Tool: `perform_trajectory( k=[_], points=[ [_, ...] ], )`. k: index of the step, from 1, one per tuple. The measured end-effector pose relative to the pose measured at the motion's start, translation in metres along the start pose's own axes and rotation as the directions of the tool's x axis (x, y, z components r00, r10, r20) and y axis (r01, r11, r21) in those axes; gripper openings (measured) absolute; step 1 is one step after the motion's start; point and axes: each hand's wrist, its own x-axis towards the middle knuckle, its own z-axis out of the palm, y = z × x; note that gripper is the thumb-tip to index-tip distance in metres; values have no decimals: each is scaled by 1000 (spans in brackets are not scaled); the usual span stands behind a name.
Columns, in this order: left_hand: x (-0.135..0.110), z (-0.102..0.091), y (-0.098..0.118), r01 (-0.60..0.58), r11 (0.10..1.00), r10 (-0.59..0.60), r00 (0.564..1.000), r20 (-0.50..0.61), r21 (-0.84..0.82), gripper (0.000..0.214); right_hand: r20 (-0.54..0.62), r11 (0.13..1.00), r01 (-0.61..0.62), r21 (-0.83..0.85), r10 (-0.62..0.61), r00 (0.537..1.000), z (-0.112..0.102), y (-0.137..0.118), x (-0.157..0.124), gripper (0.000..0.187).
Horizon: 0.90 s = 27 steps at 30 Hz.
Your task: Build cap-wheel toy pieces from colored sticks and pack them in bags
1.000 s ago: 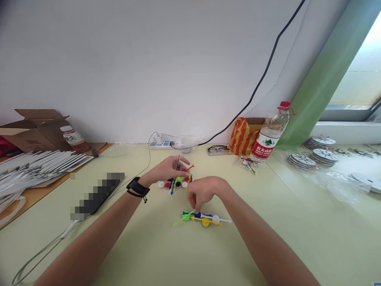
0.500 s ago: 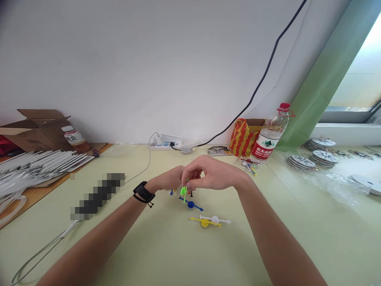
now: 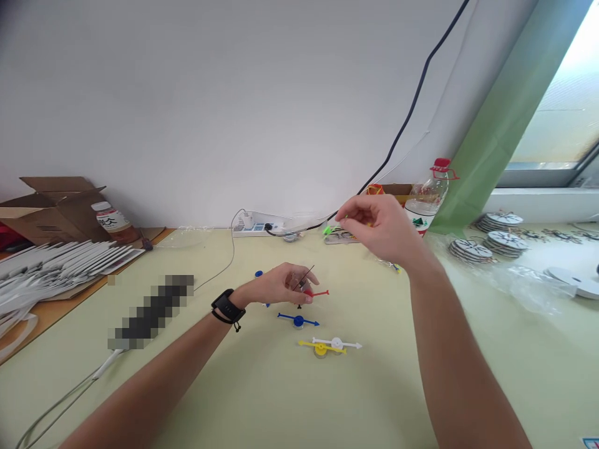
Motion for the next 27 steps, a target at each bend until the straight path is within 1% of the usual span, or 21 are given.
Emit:
perform_trajectory(
  k=[2,4,7,9,12,14,16,18,19,20,21,22,23,24,27],
  points=[
    [0,1,1,0,1000,0,1000,-3,-18,48,108,998,5,-67,2,994,2,3,0,11],
    [0,1,1,-4,999,3,1000,-15,-33,49,185,993,33,-114,-11,983,8,4,1,12],
    [1,2,-1,-14,998,12,999,-48,-54,49,277,988,67,-141,-25,961,17,3,3,15],
    [1,1,-1,-25,996,19,997,-72,-87,50,314,986,91,-142,-42,949,20,2,4,18],
    [0,-1,2,-38,988,21,993,-113,-150,52,283,979,103,-177,-50,958,19,3,4,26],
    [-1,-3,4,-40,983,9,985,-170,-179,52,262,976,86,-201,-31,965,16,4,3,30],
    [-2,-6,6,-47,978,1,975,-222,-202,54,294,978,72,-195,-12,956,14,6,3,28],
    [-3,-8,7,-53,975,5,976,-218,-217,56,346,983,83,-166,-21,938,14,9,4,24],
    [-3,-10,7,-55,974,10,980,-199,-220,57,344,985,94,-147,-38,938,15,11,4,22],
    [-3,-12,7,-55,974,15,983,-182,-220,59,303,986,105,-129,-62,951,17,12,5,19],
    [-4,-13,7,-57,974,18,985,-173,-219,61,227,986,117,-116,-88,970,19,14,6,17],
    [-4,-15,7,-63,974,23,984,-179,-218,63,144,986,127,-108,-111,983,21,15,7,15],
    [-5,-17,7,-74,973,31,980,-196,-219,65,92,985,136,-105,-127,988,24,16,8,13],
    [-6,-19,7,-89,972,39,974,-223,-219,67,84,984,145,-104,-136,987,26,18,9,11],
    [-8,-25,7,-120,971,55,954,-293,-208,71,140,984,154,-92,-141,980,31,20,11,9]
  ],
)
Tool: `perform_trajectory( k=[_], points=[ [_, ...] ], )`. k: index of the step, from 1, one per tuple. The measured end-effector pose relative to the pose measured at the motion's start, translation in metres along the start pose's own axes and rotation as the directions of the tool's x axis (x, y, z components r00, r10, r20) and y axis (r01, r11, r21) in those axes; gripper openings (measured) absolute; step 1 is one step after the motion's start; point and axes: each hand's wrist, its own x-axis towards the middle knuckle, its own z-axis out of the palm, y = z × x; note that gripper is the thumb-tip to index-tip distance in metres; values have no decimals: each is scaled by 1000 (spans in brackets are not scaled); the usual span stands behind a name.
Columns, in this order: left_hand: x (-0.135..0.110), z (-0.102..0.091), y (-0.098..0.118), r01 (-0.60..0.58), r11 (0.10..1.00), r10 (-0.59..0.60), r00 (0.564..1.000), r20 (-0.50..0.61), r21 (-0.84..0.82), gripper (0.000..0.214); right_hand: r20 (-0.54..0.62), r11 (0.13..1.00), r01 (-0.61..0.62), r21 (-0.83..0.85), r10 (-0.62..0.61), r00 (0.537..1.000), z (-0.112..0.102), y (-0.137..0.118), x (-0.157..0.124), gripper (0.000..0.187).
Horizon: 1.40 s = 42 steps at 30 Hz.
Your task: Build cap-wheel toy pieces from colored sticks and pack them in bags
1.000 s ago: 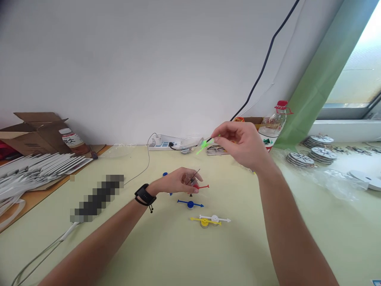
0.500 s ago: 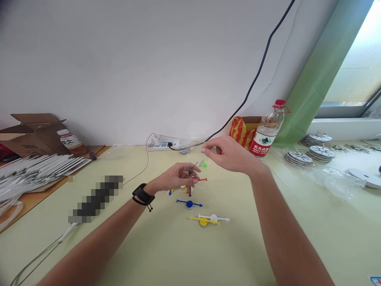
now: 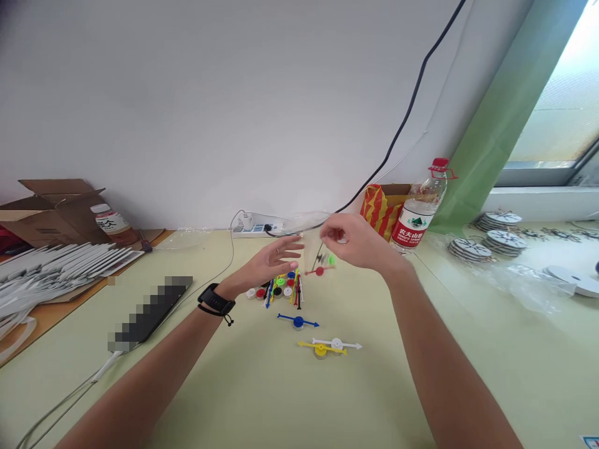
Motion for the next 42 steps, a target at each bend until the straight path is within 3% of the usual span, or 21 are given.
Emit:
perform_trajectory(
  k=[6,11,16,19,21,24,27,29,30,31,32,34,35,37,38,39,42],
  points=[
    [1,-5,-7,21,997,-19,999,-34,75,78,1,999,19,36,-19,1000,6,-2,0,7],
    [-1,-4,-9,25,992,-25,1000,0,122,84,147,999,23,36,-28,989,12,-8,0,6],
    [-2,-1,-8,38,993,-45,997,69,108,90,96,996,47,77,-54,994,11,-18,1,7],
    [1,4,-11,77,995,-85,988,127,67,87,8,991,64,119,-66,998,13,-21,1,7],
    [2,7,-13,74,995,-83,988,134,68,71,-33,986,82,148,-78,996,15,-21,2,9],
    [4,7,-16,68,993,-78,991,108,92,45,-166,983,107,147,-82,983,19,-21,3,17],
    [6,2,-18,95,995,-95,995,25,22,42,-320,992,86,95,-52,946,16,-24,3,14],
    [8,-3,-23,101,993,-104,993,-59,-54,44,-189,995,52,80,-36,981,13,-28,1,14],
    [10,-5,-26,105,991,-113,988,-104,-77,45,-37,997,33,74,-30,999,12,-29,0,18],
    [10,-7,-30,117,989,-129,981,-145,-86,45,152,998,13,65,-23,988,14,-30,-2,20],
    [11,-9,-33,133,987,-147,972,-185,-87,44,346,999,-10,52,-8,938,18,-30,-3,21],
    [12,-11,-39,168,981,-186,953,-238,-97,43,662,998,-61,-2,47,748,33,-28,-5,20],
    [12,-11,-40,178,979,-198,949,-245,-101,43,759,995,-90,-36,86,646,44,-26,-6,19],
    [10,-12,-41,181,978,-200,953,-228,-105,42,860,987,-91,-136,163,484,69,-21,-7,23],
    [10,-12,-41,176,979,-194,957,-214,-102,41,879,984,-74,-163,179,443,81,-19,-6,23],
    [9,-13,-40,170,981,-187,962,-199,-96,41,879,983,-54,-174,180,441,92,-18,-6,24],
    [7,-13,-38,165,984,-173,972,-158,-66,41,854,990,-41,-132,135,503,114,-17,-7,24]
  ],
)
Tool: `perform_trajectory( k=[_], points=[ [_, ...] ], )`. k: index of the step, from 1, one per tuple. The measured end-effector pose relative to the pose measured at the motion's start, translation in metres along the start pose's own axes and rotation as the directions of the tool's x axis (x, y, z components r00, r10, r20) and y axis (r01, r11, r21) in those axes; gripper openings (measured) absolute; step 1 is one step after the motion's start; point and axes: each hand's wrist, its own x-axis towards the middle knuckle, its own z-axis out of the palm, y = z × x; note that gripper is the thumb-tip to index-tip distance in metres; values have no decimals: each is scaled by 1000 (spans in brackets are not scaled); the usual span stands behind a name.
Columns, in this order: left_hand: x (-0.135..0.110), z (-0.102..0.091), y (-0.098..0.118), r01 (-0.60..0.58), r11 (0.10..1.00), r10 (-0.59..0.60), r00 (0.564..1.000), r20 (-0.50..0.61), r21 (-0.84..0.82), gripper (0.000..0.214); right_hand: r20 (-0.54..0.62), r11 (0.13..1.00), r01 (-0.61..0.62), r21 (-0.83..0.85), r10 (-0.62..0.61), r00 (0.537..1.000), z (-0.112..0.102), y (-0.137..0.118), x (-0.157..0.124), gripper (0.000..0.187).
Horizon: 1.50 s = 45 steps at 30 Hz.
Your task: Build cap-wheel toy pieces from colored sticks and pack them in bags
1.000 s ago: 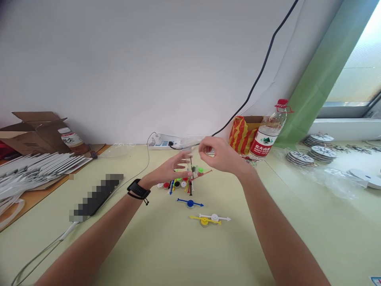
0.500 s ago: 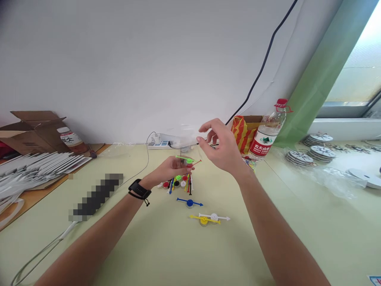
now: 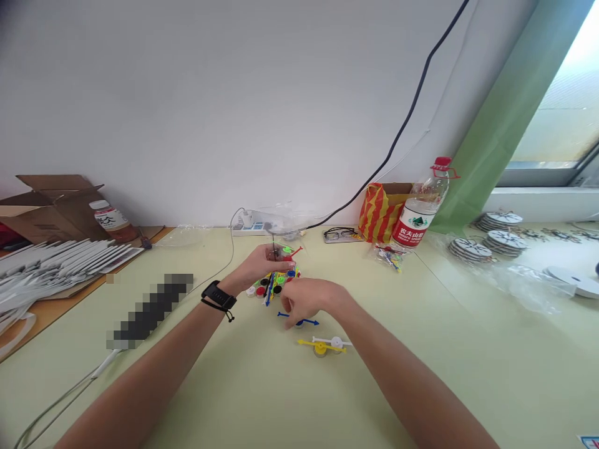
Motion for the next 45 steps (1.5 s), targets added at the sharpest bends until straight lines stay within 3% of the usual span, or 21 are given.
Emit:
perform_trajectory(
  k=[6,10,12,15,17,18,20,22,23,24,25,26,27,31,34,37,41,45],
  points=[
    [-1,4,1,7,1000,-9,997,76,21,50,24,995,98,5,-98,995,10,-7,7,15],
    [1,4,-2,-9,1000,6,992,123,28,53,13,993,115,-5,-115,993,7,-10,3,23],
    [1,3,-4,-27,997,17,991,134,67,46,-47,990,136,46,-133,990,0,-11,-5,33],
    [2,0,-4,-109,977,76,982,174,186,29,-267,959,235,157,-188,945,-17,-15,-24,31],
    [1,0,-3,-155,950,105,976,193,270,21,-502,929,314,198,-179,846,-29,-18,-39,24],
    [0,1,-1,-159,941,103,976,195,300,22,-627,923,335,191,-148,765,-34,-18,-45,23],
    [-3,4,2,-131,938,72,979,190,320,28,-844,929,337,151,-57,534,-43,-18,-57,21],
    [-6,7,6,-113,942,41,974,224,316,36,-957,944,311,106,12,288,-49,-13,-65,22],
    [-7,9,8,-116,942,37,968,247,315,39,-981,952,295,87,30,192,-51,-10,-68,22],
    [-8,10,9,-124,942,36,961,274,312,39,-991,958,276,73,40,124,-53,-7,-70,22],
    [-9,11,11,-134,942,39,955,296,308,39,-995,965,254,63,42,90,-53,-3,-71,21],
    [-10,12,12,-142,943,44,950,309,301,38,-995,972,227,59,39,93,-54,0,-72,19],
    [-10,13,13,-147,945,51,949,313,292,38,-991,979,193,61,36,128,-54,3,-72,19],
    [-11,14,14,-151,955,69,951,302,256,36,-916,998,20,63,50,398,-52,7,-71,20],
    [-12,15,16,-155,949,70,953,295,274,34,-849,993,-121,14,75,523,-51,3,-69,18],
    [-12,16,16,-174,931,89,960,265,320,37,-810,975,-220,-25,109,576,-50,1,-67,16],
    [-11,17,14,-202,924,117,958,261,326,42,-765,975,-217,-39,111,634,-50,2,-68,18],
    [-10,18,13,-209,924,123,956,268,320,37,-801,980,-197,-25,99,591,-51,1,-73,24]
  ],
)
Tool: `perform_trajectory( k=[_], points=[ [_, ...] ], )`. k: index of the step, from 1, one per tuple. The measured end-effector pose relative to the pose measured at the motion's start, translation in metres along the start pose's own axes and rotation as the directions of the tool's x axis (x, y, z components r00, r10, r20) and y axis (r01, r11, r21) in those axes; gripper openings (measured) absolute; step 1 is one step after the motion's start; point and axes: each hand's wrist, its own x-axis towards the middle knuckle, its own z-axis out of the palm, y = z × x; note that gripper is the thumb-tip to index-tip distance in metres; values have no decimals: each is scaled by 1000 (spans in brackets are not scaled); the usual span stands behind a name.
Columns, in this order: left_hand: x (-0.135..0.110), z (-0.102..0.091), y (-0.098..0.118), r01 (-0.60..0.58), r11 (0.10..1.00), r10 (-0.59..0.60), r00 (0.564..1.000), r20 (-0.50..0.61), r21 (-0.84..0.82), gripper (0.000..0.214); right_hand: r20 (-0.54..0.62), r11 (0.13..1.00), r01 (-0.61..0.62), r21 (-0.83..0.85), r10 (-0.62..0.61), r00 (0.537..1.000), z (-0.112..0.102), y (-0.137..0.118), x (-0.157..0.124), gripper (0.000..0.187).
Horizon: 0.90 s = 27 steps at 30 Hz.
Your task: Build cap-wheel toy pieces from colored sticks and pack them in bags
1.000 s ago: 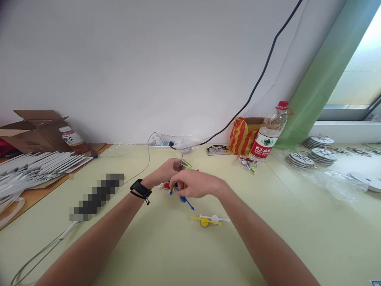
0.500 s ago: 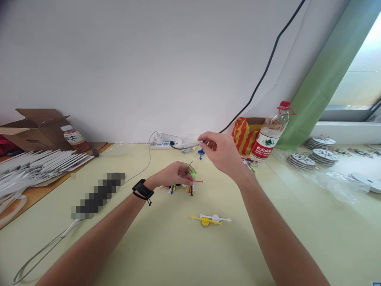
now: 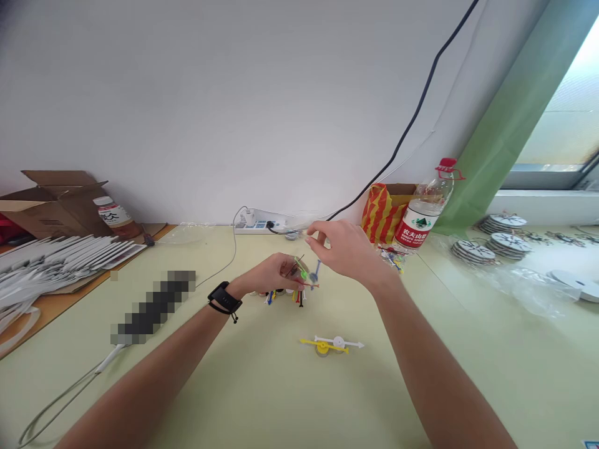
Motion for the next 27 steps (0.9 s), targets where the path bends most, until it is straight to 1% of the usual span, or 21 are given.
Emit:
perform_trajectory(
  k=[4,6,8,11,14,18,19,21,22,23,24,25,26,27],
  points=[
    [0,-1,0,-8,999,7,1000,-15,-41,32,-14,999,3,33,-3,1000,-9,-2,-3,36],
    [0,-2,-1,9,997,-12,999,-35,-79,35,2,998,11,57,-11,1000,-12,0,-4,34],
    [0,-3,-1,29,991,-34,999,-33,-130,38,46,994,19,103,-24,999,-12,3,-4,28],
    [-1,-3,-1,49,982,-46,999,19,-182,41,107,977,58,203,-81,991,-9,7,-3,20],
    [-1,1,2,62,977,-46,995,84,-204,44,71,954,105,281,-130,989,-2,4,-1,17],
    [0,11,3,83,965,-55,991,119,-247,45,50,932,127,340,-153,987,3,-5,0,14],
    [0,12,2,93,959,-61,990,126,-269,45,27,933,129,336,-147,989,3,-7,0,12],
    [1,11,1,109,942,-77,991,113,-317,44,-59,951,122,284,-109,992,-2,-13,-3,11],
    [1,10,0,115,933,-89,992,89,-340,44,-93,964,110,244,-89,992,-6,-15,-4,11],
    [1,8,-2,121,924,-107,993,58,-362,44,-96,974,97,204,-79,992,-9,-18,-7,9],
    [2,6,-3,125,917,-126,992,23,-380,44,-53,981,89,173,-81,995,-13,-20,-9,8],
    [2,5,-5,125,911,-139,990,-8,-394,43,41,984,88,155,-95,995,-14,-21,-12,9],
    [2,4,-7,123,907,-148,988,-32,-403,42,180,985,89,150,-116,977,-14,-22,-14,12],
    [2,3,-9,123,904,-155,987,-48,-410,42,342,986,88,145,-133,930,-11,-23,-16,14]
  ],
)
